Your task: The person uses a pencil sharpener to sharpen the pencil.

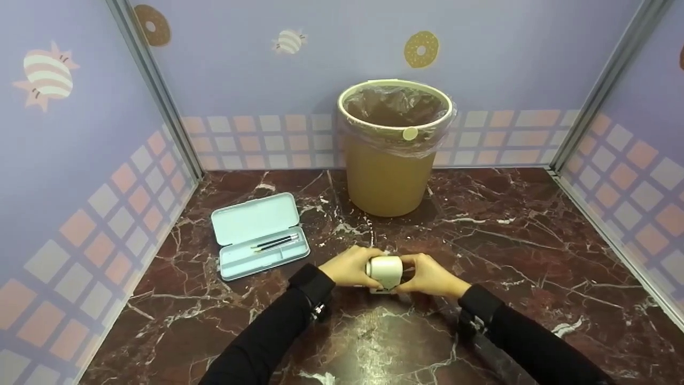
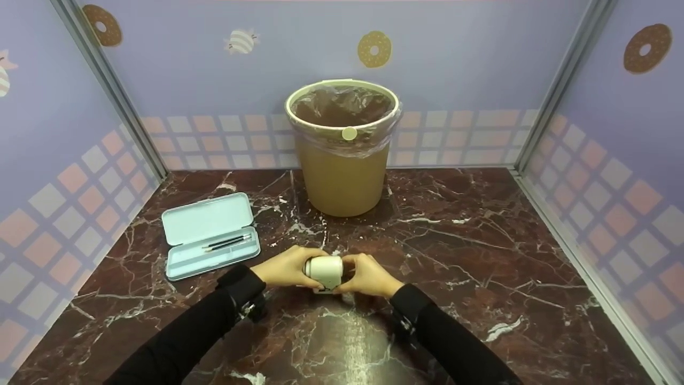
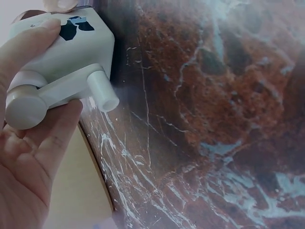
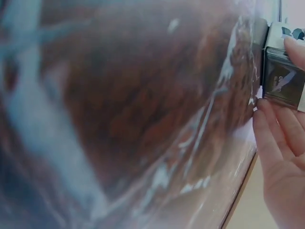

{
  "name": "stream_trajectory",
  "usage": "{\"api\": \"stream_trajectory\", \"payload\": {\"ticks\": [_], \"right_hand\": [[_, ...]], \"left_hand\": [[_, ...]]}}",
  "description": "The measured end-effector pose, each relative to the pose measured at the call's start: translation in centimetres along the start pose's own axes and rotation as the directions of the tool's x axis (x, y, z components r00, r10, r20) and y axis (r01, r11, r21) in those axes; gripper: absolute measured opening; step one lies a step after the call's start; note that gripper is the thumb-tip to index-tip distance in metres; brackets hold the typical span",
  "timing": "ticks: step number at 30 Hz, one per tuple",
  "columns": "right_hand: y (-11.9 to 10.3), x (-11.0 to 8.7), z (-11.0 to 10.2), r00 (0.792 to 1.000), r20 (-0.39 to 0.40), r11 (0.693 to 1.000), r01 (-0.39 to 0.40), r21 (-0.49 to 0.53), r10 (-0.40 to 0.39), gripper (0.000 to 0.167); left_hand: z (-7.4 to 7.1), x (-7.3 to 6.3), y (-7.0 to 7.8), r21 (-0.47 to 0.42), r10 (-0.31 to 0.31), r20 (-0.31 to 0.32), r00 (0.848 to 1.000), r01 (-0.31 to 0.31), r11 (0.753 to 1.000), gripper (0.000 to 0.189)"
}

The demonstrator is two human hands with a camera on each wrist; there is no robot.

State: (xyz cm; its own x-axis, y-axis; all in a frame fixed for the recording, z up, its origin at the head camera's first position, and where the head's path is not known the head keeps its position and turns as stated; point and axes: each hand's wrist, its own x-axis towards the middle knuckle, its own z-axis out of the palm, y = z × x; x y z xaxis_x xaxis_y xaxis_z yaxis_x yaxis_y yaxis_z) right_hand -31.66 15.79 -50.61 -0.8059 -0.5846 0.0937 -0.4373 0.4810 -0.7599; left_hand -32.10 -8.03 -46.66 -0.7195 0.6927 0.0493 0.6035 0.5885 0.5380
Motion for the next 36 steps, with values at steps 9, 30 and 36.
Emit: {"api": "stream_trajectory", "payload": {"ticks": [9,30,36], "right_hand": [[0.9,-0.4,-1.2,0.993,-0.091,0.997,-0.065,0.045,0.069,0.051],[7.9,-5.0,-11.2,0.634,-0.648,0.826,-0.563,-0.014,0.421,0.058],[8.5,-5.9,-12.5,0.521,-0.673,0.741,-0.669,0.059,0.525,0.065]], "left_hand": [[-0.8,0.3,-0.1,0.039,-0.050,-0.033,0.998,0.051,0.998,0.070],[-4.2,0.5,-5.6,0.334,-0.349,-0.415,0.840,0.498,0.801,0.076],[-4.4,1.2,-5.9,0.285,-0.424,-0.432,0.796,0.567,0.773,0.076]]}}
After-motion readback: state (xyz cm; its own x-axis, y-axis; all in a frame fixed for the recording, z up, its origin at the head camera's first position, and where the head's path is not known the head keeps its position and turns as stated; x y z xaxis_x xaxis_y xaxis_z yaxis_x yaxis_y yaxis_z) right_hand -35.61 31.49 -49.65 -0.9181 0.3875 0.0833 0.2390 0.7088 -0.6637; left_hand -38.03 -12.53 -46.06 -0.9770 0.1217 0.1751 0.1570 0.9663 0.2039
